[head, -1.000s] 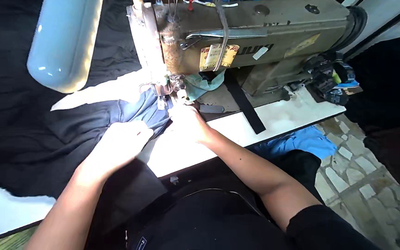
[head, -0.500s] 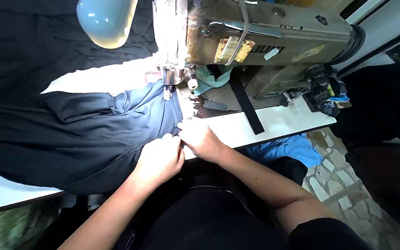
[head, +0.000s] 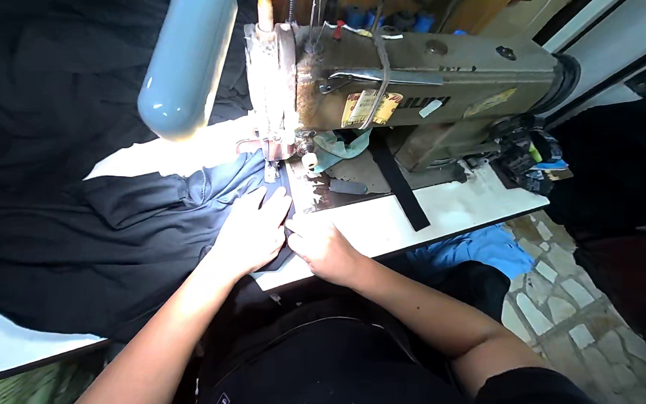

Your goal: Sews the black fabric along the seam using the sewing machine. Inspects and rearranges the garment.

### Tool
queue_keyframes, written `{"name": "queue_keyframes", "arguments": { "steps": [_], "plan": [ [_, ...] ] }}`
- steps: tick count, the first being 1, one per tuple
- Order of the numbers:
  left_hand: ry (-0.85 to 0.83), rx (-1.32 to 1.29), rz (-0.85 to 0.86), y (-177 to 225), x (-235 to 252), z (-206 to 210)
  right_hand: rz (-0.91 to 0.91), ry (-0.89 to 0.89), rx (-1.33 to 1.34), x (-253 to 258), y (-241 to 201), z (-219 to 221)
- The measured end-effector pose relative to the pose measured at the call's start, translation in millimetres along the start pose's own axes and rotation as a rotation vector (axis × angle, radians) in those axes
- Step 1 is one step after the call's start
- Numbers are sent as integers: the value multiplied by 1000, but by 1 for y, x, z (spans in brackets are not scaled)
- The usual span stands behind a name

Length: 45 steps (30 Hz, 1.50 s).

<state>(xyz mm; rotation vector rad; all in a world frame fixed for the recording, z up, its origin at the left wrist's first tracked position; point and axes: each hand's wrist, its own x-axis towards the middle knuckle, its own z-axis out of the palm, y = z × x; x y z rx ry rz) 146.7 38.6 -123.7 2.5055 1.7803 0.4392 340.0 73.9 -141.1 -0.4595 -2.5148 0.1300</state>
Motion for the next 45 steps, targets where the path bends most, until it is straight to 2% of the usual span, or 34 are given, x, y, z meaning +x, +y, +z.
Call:
{"name": "queue_keyframes", "arguments": {
  "steps": [4,5,10,14,27,37,45],
  "plan": [
    [-144,31,-66,9,6,-6,31,-49,5,-4,2,-6],
    [-130,34,-69,11,6,-5,33,-50,5,-4,1,-6],
    [204,-39,8,25,-16,11,52,-34,9,-3,-1,-4],
    [264,-63,97,25,-30,14,34,5,-19,-3,0,-1],
    [257,-49,47,11,-14,13,0,-57,-88,15,16,-2],
    [238,-32,-14,-4,7,14,87,-201,-58,34,31,-5],
    [262,-17,-50,-15,25,12,262,-262,-10,57,40,0]
  ]
}}
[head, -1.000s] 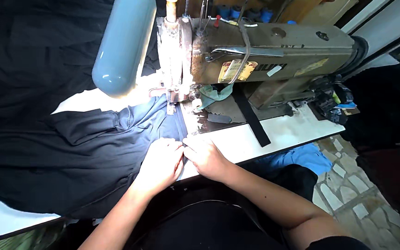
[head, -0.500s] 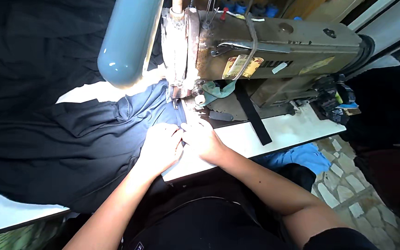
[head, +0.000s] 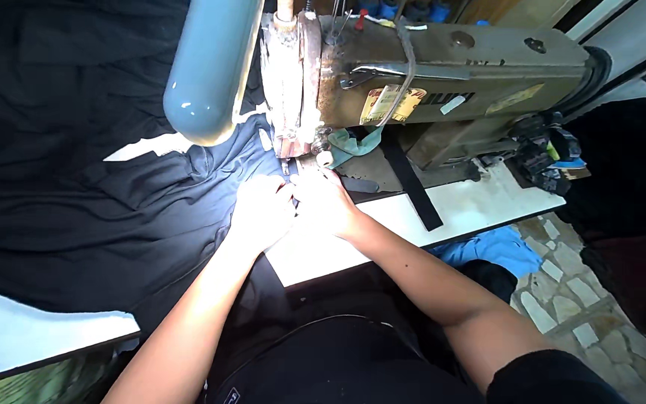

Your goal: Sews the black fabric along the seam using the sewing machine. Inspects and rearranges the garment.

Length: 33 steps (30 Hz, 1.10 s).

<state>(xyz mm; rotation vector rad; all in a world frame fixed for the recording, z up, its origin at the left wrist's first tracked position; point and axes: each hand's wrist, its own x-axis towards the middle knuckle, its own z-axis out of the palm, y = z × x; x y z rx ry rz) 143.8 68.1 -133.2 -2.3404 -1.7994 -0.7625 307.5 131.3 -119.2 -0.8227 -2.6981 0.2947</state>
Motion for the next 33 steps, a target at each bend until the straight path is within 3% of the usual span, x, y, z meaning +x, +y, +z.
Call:
{"name": "queue_keyframes", "arguments": {
  "steps": [7,9,11,14,17,24,27,29,33],
  "plan": [
    [-48,-1,-52,-2,8,0,70,-8,59,-4,9,0],
    [-22,7,-33,-2,6,-1,65,156,158,-29,20,-16],
    [-24,20,-21,0,6,-1,138,317,59,-60,48,-43],
    [-63,43,-37,2,8,-2,462,500,-152,-110,116,-80],
    [-48,58,-24,2,10,-2,595,632,-236,-144,168,-75],
    [-43,49,-35,-3,11,2,553,671,-241,-153,176,-59],
    [-18,59,-21,-5,11,4,699,411,-216,-150,166,-68],
    [-18,64,-14,-4,10,5,722,350,-196,-148,165,-78],
    [-18,51,-16,-3,10,4,613,544,-221,-143,161,-115]
  ]
}}
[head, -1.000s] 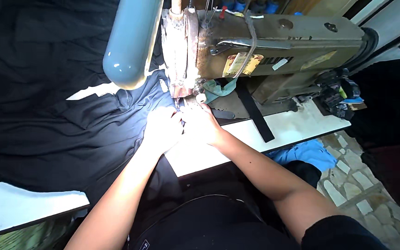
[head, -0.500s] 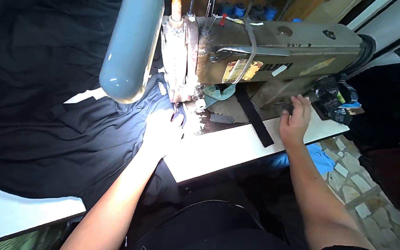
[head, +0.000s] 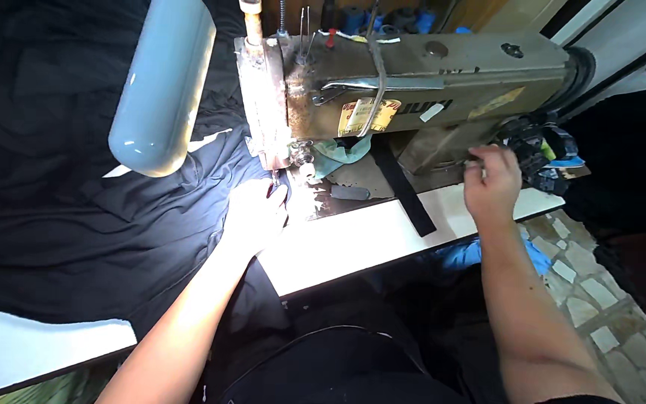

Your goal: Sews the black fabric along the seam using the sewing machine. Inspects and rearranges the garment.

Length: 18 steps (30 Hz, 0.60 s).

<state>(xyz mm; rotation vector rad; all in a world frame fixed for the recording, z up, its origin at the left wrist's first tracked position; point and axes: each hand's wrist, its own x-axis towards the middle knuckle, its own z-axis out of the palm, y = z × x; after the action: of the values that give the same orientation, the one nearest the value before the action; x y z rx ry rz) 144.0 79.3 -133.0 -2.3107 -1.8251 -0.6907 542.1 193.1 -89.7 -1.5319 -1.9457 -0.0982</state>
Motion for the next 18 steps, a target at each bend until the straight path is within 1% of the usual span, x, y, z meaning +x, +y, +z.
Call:
{"name": "queue_keyframes", "arguments": {
  "steps": [2,4,7,9,11,13,15,17,18],
  "plan": [
    [1,-8,-9,0,1,1,-30,153,6,20,0,-13],
    [-20,-13,-27,0,0,1,13,230,13,51,4,-31],
    [-6,-11,-18,1,0,0,204,230,183,107,17,-52],
    [-23,-18,-29,3,1,-2,366,168,307,139,22,-59],
    [-55,-27,-50,5,1,-4,478,116,339,160,37,-58],
    [-66,-23,-63,5,1,-4,507,112,306,163,45,-53],
    [-42,-20,-55,5,1,-2,482,224,350,147,45,-40],
    [-37,-19,-28,2,-1,0,471,371,573,118,52,-15],
    [-36,-20,-9,0,-1,0,488,416,696,106,60,-2]
  ]
}}
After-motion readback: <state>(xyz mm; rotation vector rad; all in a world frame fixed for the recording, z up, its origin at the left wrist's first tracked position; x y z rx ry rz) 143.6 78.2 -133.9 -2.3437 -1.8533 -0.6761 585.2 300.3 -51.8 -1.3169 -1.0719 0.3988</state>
